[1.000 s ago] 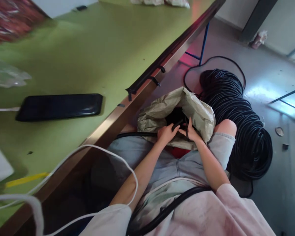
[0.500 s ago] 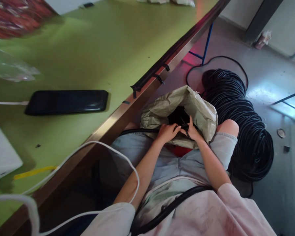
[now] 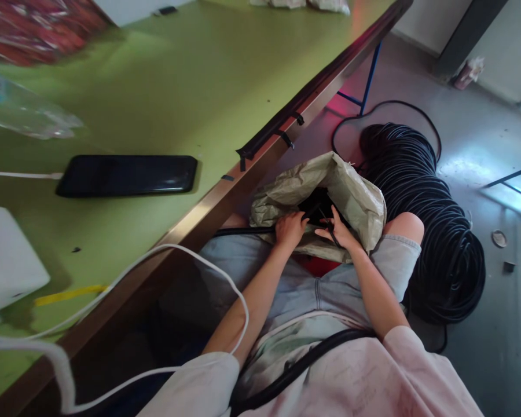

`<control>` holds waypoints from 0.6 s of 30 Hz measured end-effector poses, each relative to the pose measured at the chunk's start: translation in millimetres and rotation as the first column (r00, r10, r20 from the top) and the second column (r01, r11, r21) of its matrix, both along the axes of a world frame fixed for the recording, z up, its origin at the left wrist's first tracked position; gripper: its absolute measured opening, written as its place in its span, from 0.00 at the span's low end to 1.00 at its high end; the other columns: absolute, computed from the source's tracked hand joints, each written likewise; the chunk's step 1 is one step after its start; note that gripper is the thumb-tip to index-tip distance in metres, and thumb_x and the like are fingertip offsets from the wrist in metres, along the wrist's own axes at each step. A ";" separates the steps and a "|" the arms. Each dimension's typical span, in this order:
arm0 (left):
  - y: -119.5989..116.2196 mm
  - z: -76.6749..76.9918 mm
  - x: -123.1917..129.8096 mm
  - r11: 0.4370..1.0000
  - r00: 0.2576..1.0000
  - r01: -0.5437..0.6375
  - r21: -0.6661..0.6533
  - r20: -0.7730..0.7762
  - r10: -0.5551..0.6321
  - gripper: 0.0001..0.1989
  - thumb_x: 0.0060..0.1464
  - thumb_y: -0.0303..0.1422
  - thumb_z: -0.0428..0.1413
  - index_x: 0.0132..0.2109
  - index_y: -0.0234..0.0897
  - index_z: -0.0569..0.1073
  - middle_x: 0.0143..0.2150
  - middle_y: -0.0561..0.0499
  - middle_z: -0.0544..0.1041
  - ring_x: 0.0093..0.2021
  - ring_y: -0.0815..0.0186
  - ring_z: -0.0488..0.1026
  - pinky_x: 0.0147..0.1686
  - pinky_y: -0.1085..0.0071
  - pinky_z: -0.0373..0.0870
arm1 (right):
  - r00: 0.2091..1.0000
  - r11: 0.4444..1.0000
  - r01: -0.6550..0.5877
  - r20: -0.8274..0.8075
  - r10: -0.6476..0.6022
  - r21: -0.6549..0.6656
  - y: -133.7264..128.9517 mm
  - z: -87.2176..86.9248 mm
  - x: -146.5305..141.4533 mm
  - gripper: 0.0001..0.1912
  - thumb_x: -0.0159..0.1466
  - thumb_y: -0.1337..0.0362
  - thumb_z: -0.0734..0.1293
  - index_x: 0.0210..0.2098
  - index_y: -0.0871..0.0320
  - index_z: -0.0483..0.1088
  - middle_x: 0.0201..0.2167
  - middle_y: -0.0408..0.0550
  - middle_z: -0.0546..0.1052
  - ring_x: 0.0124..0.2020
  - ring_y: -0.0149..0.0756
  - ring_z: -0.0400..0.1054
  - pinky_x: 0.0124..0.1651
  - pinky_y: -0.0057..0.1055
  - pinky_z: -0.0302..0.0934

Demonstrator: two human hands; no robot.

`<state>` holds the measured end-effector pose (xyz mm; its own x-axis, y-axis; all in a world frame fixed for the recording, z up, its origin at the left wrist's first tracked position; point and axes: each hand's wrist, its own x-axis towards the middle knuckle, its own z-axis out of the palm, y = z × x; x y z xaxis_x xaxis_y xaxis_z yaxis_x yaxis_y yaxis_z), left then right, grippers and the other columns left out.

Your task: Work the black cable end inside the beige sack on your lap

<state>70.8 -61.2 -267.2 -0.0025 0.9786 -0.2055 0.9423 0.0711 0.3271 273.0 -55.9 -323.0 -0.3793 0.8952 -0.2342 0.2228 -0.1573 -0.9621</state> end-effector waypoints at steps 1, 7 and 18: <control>-0.3 -0.5 0.5 0.999 0.999 0.037 0.009 0.013 -0.038 0.17 0.70 0.35 0.50 0.59 0.37 0.76 0.54 0.39 0.79 0.56 0.48 0.74 0.56 0.56 0.67 | 1.000 1.000 0.006 0.014 -0.006 0.012 0.2 -0.7 0.4 0.69 0.58 0.48 0.79 0.79 0.49 0.28 0.58 0.54 0.75 0.38 0.36 0.73 0.49 0.40 0.73; -2.9 -1.8 5.9 0.985 0.982 0.174 0.017 0.073 -0.175 0.18 0.69 0.33 0.52 0.61 0.42 0.77 0.53 0.40 0.79 0.57 0.50 0.73 0.59 0.55 0.66 | 0.984 0.995 0.017 0.173 -0.033 0.096 2.2 -1.3 4.6 0.67 0.59 0.49 0.78 0.79 0.58 0.31 0.56 0.56 0.77 0.45 0.42 0.75 0.56 0.45 0.70; -5.9 9.2 14.0 0.976 0.973 0.219 0.005 0.075 -0.219 0.12 0.70 0.37 0.52 0.49 0.37 0.78 0.47 0.41 0.82 0.53 0.52 0.77 0.60 0.49 0.70 | 0.972 0.992 0.088 0.210 -0.106 0.095 -1.7 -9.3 13.9 0.54 0.57 0.49 0.78 0.75 0.55 0.53 0.44 0.51 0.83 0.44 0.48 0.79 0.54 0.47 0.72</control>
<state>84.8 -67.1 -258.0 0.2271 0.9531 -0.1999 0.9080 -0.1330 0.3972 286.9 -57.6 -332.3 -0.2388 0.9453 -0.2224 0.4127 -0.1086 -0.9044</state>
